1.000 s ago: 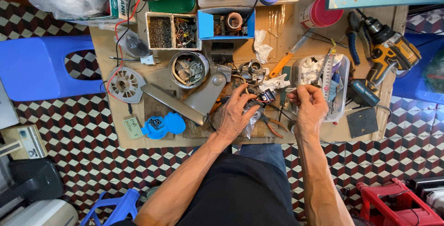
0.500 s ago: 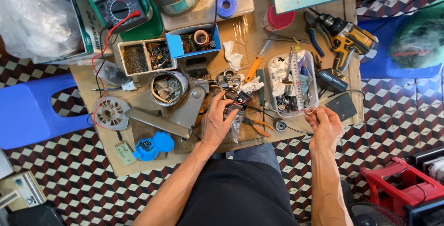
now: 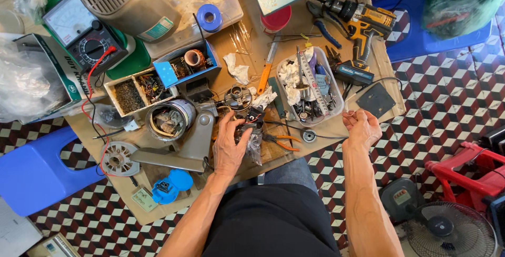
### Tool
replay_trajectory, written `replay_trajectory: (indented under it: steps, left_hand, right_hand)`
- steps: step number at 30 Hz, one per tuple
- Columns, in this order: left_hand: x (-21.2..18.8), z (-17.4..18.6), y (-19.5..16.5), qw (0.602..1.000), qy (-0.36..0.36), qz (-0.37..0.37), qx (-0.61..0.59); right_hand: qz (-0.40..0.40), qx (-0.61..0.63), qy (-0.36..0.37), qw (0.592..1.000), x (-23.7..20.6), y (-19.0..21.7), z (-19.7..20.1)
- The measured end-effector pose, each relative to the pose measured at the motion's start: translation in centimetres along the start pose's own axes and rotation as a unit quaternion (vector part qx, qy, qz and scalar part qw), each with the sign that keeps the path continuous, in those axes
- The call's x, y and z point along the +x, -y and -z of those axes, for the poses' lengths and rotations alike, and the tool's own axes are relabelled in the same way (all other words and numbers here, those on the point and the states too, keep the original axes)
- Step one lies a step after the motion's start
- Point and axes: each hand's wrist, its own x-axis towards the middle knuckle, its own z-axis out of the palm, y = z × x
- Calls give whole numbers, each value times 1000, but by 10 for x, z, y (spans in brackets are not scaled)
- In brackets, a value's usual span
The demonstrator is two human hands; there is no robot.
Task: The person unpacks a small electrical component from a plastic bag, then uses pliers to strip and adjust wires on the component. They repeatedly reposition the component and wires on the workbench while manipulating them with both hands.
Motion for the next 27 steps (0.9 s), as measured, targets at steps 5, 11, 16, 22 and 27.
replay_trajectory:
  steps: [5,11,16,22,27]
  left_hand:
    - [0,0,-2,1000,9,16,0]
    - [1,-1,1,999,12,34,0]
    - [2,-2,4,999,12,38,3]
    - [3,-1,4,1000,8,27,8]
    - [4,-1,5,999,10,41,-3]
  right_hand:
    - [-49,-20,59,997,-1,-10,-1]
    - [194,-281,61,938,-95,13,1]
    - [69,-324,255,908,-166,12,-44]
    - [-205,-236,367,876,-129,-34,-135]
    - [-260,-151,350,887,-120,-36,-135]
